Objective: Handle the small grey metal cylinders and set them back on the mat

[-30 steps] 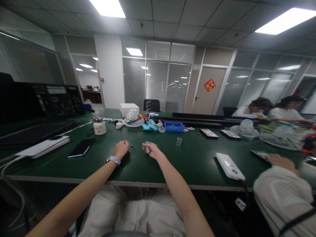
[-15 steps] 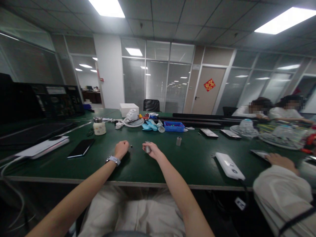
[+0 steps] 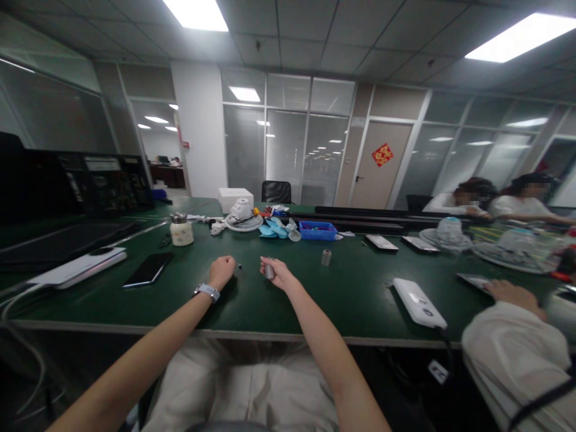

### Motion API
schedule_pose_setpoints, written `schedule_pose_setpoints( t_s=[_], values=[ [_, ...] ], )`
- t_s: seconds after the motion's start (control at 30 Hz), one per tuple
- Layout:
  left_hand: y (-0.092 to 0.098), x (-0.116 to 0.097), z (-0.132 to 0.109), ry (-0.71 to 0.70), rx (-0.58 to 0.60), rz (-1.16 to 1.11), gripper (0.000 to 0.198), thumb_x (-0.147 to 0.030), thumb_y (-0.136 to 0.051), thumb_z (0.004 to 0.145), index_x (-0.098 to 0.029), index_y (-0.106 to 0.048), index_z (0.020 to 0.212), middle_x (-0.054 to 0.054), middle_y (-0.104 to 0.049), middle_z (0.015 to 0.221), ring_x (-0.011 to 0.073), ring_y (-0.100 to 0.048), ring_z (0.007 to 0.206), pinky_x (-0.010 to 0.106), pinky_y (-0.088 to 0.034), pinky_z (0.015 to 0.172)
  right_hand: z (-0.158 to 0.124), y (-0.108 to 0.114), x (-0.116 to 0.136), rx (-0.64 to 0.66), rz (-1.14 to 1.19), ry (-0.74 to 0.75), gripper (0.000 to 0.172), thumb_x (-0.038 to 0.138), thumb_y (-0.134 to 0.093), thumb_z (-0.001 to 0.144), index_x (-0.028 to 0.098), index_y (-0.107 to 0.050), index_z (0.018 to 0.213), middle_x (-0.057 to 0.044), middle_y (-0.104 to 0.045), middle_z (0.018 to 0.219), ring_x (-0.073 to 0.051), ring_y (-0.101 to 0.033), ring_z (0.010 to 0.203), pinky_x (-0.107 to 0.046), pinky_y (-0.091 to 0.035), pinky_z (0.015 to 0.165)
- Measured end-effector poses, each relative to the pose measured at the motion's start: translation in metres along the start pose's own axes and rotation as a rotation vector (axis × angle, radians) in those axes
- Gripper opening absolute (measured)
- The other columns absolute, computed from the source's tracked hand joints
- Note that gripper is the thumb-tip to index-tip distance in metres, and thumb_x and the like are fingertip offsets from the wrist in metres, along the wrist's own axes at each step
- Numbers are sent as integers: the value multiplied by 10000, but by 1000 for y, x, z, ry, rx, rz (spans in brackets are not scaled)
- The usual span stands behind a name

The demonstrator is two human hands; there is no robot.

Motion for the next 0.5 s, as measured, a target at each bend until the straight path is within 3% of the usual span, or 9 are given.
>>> schedule_pose_setpoints(
  t_s=[0.5],
  values=[
    [-2,2,2,-1,-6,-15,371,-240,-348,824,-197,-712,769,102,-711,846,207,-620,742,262,-364,608,-2,-1,0,24,7,11,169,40,-648,726,151,-537,791,16,-602,641,-83,-584,553,-171,-513,534]
  ],
)
Point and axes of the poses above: each hand's wrist, its own z-axis towards the middle knuckle, its own y-axis out of the back of the hand, x = y × z, the point moved 4 cm from there along z, towards the middle knuckle
